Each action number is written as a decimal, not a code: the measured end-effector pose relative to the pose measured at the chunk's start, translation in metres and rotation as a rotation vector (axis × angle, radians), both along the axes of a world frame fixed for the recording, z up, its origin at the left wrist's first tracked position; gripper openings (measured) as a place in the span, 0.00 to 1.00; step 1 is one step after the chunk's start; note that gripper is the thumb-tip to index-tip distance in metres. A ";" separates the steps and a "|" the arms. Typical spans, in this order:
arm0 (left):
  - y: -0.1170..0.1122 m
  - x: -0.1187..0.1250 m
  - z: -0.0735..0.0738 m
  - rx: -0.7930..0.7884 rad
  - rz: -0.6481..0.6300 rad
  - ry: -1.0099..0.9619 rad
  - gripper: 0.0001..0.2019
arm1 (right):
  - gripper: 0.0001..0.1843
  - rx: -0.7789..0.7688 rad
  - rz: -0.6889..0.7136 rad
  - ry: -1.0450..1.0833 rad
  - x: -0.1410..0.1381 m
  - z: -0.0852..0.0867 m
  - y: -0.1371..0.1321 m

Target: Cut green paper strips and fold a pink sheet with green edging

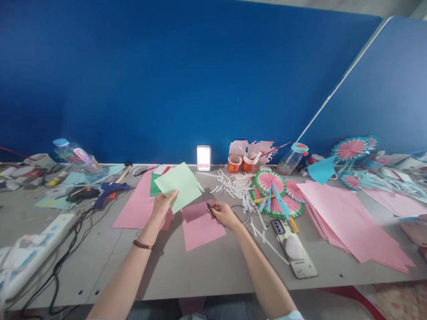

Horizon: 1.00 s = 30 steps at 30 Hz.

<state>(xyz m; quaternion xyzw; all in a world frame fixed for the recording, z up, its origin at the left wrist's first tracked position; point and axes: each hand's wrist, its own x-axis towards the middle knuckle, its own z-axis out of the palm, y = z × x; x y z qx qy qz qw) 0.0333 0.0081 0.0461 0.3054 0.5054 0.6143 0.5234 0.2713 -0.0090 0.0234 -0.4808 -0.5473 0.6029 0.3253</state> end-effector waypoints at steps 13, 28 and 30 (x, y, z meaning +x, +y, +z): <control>-0.003 0.005 -0.001 0.007 -0.050 0.024 0.24 | 0.19 0.006 -0.017 0.037 -0.002 0.003 -0.001; -0.002 0.004 -0.005 0.016 -0.068 0.056 0.23 | 0.17 0.041 -0.018 0.019 -0.002 0.010 -0.003; -0.002 0.004 -0.005 0.010 -0.069 0.057 0.24 | 0.17 0.035 -0.018 0.013 -0.002 0.011 -0.004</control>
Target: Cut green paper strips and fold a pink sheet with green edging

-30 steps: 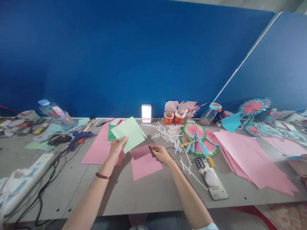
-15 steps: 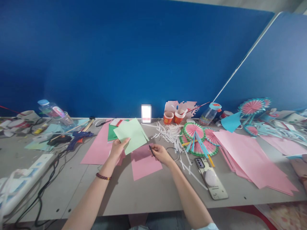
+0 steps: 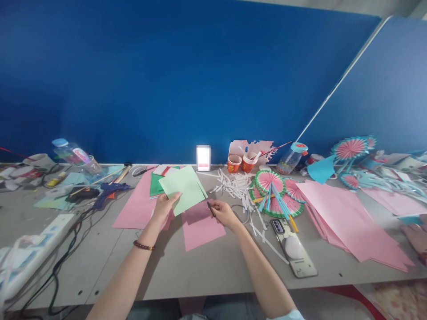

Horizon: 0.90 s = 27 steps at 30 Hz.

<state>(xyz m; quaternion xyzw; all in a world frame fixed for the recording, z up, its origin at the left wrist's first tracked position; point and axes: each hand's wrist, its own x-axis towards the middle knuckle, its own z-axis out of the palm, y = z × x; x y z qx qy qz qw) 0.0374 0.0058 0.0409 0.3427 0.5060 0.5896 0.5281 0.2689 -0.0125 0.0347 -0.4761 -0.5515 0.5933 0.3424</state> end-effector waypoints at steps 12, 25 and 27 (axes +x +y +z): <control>0.001 0.001 0.001 -0.019 0.040 0.028 0.23 | 0.16 -0.009 -0.002 -0.023 -0.001 0.000 0.000; 0.001 0.001 0.001 -0.008 0.047 0.019 0.22 | 0.15 -0.016 -0.035 -0.049 -0.003 -0.002 0.001; 0.001 0.001 0.001 -0.005 0.045 0.021 0.23 | 0.15 -0.014 -0.036 -0.046 -0.004 -0.002 0.001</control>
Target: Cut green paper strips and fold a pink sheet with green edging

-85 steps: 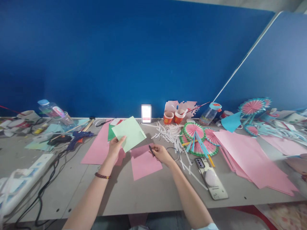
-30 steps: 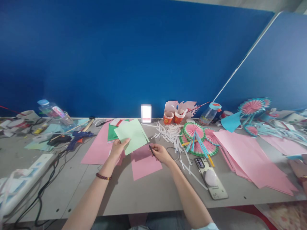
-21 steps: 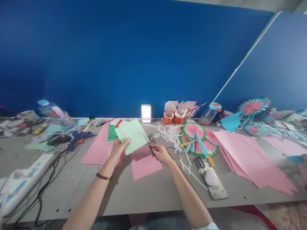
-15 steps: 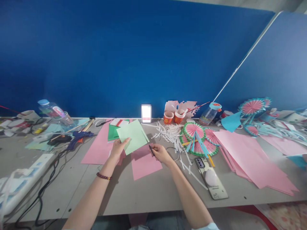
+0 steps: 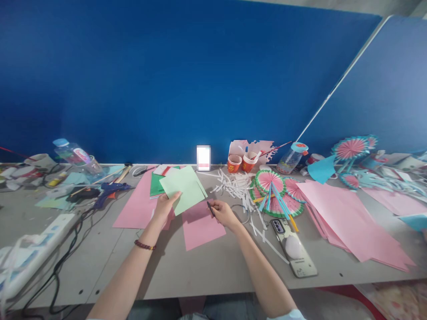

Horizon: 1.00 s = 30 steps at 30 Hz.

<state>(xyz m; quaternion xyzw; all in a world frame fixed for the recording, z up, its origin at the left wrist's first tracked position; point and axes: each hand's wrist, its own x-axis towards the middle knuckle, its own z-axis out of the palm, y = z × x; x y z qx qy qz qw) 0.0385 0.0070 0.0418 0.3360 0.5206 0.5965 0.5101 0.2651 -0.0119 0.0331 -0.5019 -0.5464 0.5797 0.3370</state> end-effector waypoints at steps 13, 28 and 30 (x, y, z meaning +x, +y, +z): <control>-0.003 0.001 0.003 0.010 -0.044 0.000 0.26 | 0.15 -0.006 0.025 0.035 0.002 -0.005 0.002; -0.001 0.000 -0.003 0.020 -0.057 0.042 0.25 | 0.16 -0.014 0.036 0.081 0.003 -0.009 0.002; 0.000 0.000 -0.005 0.021 -0.064 0.044 0.26 | 0.16 -0.018 0.036 0.087 0.003 -0.007 0.001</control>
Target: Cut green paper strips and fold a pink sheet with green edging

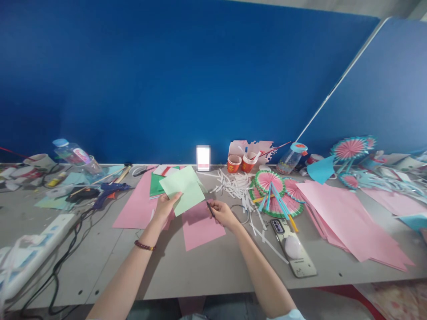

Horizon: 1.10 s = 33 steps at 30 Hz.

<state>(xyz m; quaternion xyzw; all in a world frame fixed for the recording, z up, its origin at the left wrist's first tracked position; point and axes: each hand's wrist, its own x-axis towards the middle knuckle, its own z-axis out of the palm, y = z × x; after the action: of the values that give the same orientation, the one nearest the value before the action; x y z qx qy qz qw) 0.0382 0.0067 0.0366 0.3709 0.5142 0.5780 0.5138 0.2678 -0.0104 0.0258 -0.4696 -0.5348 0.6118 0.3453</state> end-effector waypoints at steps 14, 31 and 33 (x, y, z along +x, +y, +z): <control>0.000 0.001 -0.004 0.012 -0.018 -0.010 0.24 | 0.18 -0.010 -0.008 0.024 0.000 -0.001 0.001; 0.001 -0.002 -0.013 0.009 -0.088 0.019 0.25 | 0.16 -0.002 -0.034 0.031 -0.002 0.002 0.001; 0.001 -0.002 -0.011 -0.003 -0.094 0.023 0.25 | 0.15 -0.001 -0.041 0.038 -0.003 0.004 0.000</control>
<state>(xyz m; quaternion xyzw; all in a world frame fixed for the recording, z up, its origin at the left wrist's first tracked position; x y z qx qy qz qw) 0.0360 0.0075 0.0252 0.4005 0.5030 0.5480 0.5350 0.2653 -0.0102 0.0302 -0.4687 -0.5182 0.6137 0.3678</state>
